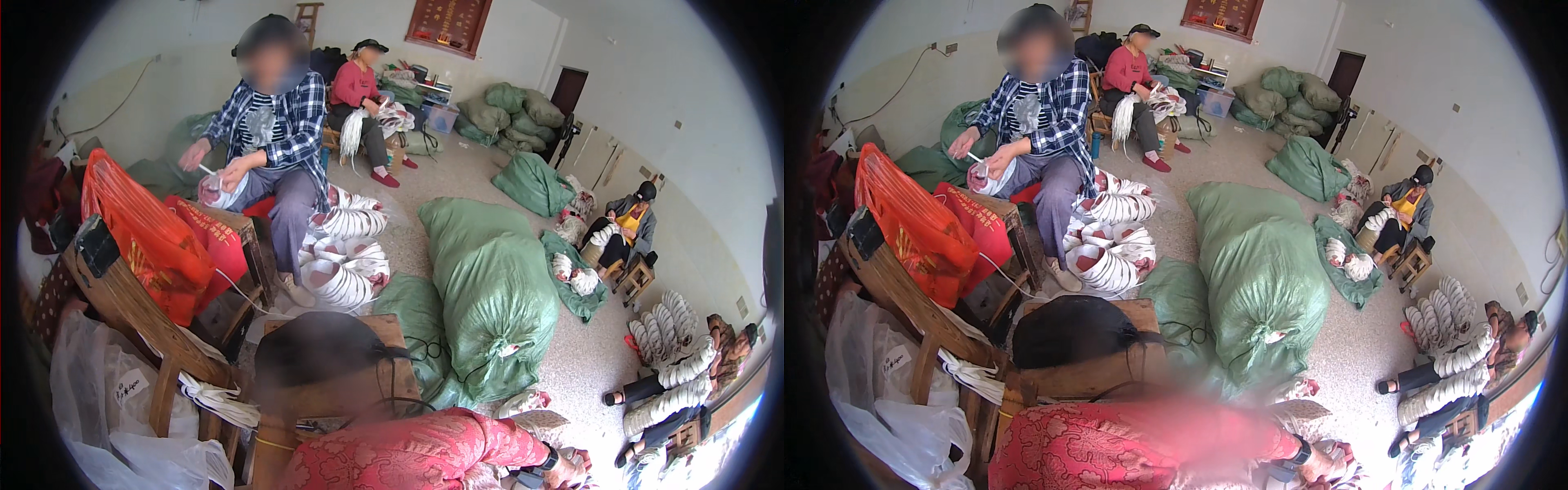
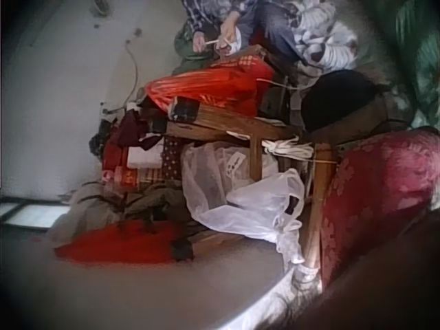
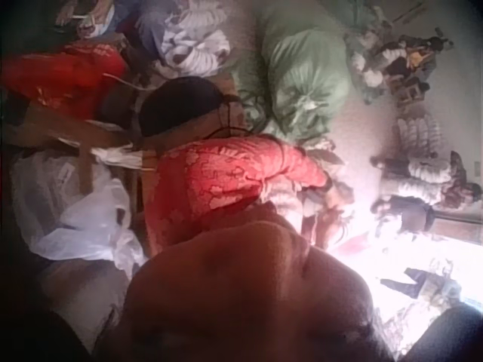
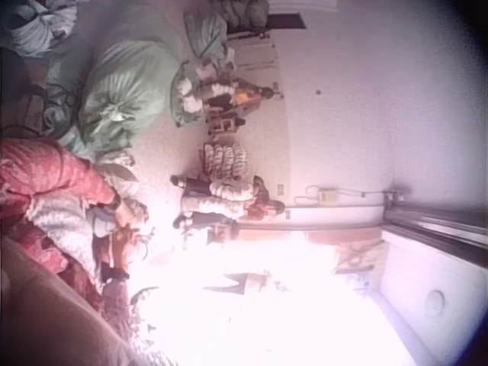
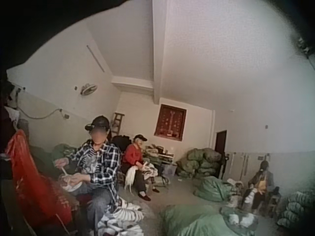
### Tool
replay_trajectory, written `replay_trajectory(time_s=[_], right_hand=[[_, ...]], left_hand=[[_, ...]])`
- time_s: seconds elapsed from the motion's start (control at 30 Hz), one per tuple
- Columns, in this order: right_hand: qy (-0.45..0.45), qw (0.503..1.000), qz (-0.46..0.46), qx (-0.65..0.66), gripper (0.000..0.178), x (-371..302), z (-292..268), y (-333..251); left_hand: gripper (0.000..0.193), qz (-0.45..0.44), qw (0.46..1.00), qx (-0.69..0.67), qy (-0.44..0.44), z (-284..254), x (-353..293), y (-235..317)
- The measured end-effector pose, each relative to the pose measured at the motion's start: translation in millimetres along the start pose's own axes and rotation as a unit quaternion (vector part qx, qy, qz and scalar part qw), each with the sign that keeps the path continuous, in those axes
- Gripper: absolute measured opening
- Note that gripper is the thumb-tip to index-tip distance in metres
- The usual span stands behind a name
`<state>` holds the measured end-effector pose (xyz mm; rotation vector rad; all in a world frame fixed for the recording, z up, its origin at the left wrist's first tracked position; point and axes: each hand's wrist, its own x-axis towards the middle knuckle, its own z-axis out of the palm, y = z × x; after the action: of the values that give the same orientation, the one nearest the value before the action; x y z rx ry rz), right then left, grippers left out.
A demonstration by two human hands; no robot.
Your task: Lacing shoe uppers with strings in a factory environment.
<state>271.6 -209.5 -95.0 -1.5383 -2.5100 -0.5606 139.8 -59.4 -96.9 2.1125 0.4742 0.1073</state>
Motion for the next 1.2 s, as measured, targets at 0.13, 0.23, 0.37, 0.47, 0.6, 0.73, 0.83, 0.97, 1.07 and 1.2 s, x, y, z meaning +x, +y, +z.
replay_trajectory(time_s=[0.13, 0.23, 0.37, 0.47, 0.6, 0.73, 0.83, 0.97, 1.07, 1.2], right_hand=[[0.012, 1.0, -0.003, 0.002, 0.051, -2.4, 10.8, 5.7], [0.021, 1.0, -0.005, 0.0, 0.051, -3.5, 7.9, 3.9], [0.027, 0.999, -0.039, 0.005, 0.057, 6.6, 3.8, -2.6], [0.037, 0.998, -0.044, 0.006, 0.051, 7.5, -5.5, -7.1], [0.047, 0.997, -0.052, 0.012, 0.044, 8.8, -16.0, -16.1], [0.057, 0.995, -0.082, 0.03, 0.038, 21.6, -22.7, -23.3], [0.061, 0.994, -0.085, 0.027, 0.034, 27.1, -36.2, -30.0], [0.075, 0.992, -0.099, 0.027, 0.031, 47.2, -51.7, -33.0], [0.088, 0.989, -0.115, 0.039, 0.03, 63.3, -63.2, -38.2], [0.086, 0.996, -0.034, 0.003, 0.031, 35.0, -97.1, -33.7]], left_hand=[[0.039, 0.081, 0.991, 0.09, 0.06, -11.0, -14.5, 5.9], [0.041, 0.081, 0.989, 0.111, 0.049, -25.8, -11.1, 22.0], [0.043, 0.067, 0.989, 0.128, 0.035, -32.4, -27.8, 22.6], [0.045, 0.069, 0.987, 0.145, 0.014, -32.0, -36.6, 32.2], [0.044, 0.067, 0.988, 0.131, 0.049, -21.4, -31.4, 30.9], [0.033, 0.098, 0.989, 0.095, 0.062, -19.6, -14.1, 11.0], [0.043, 0.117, 0.991, 0.067, -0.015, -20.7, -5.2, 11.3], [0.054, 0.13, 0.987, 0.043, -0.086, -19.7, -4.8, 11.0], [0.03, 0.183, 0.962, 0.162, 0.125, -17.0, -8.2, -0.8], [0.006, 0.363, 0.889, -0.05, 0.275, -71.2, 9.9, 18.8]])
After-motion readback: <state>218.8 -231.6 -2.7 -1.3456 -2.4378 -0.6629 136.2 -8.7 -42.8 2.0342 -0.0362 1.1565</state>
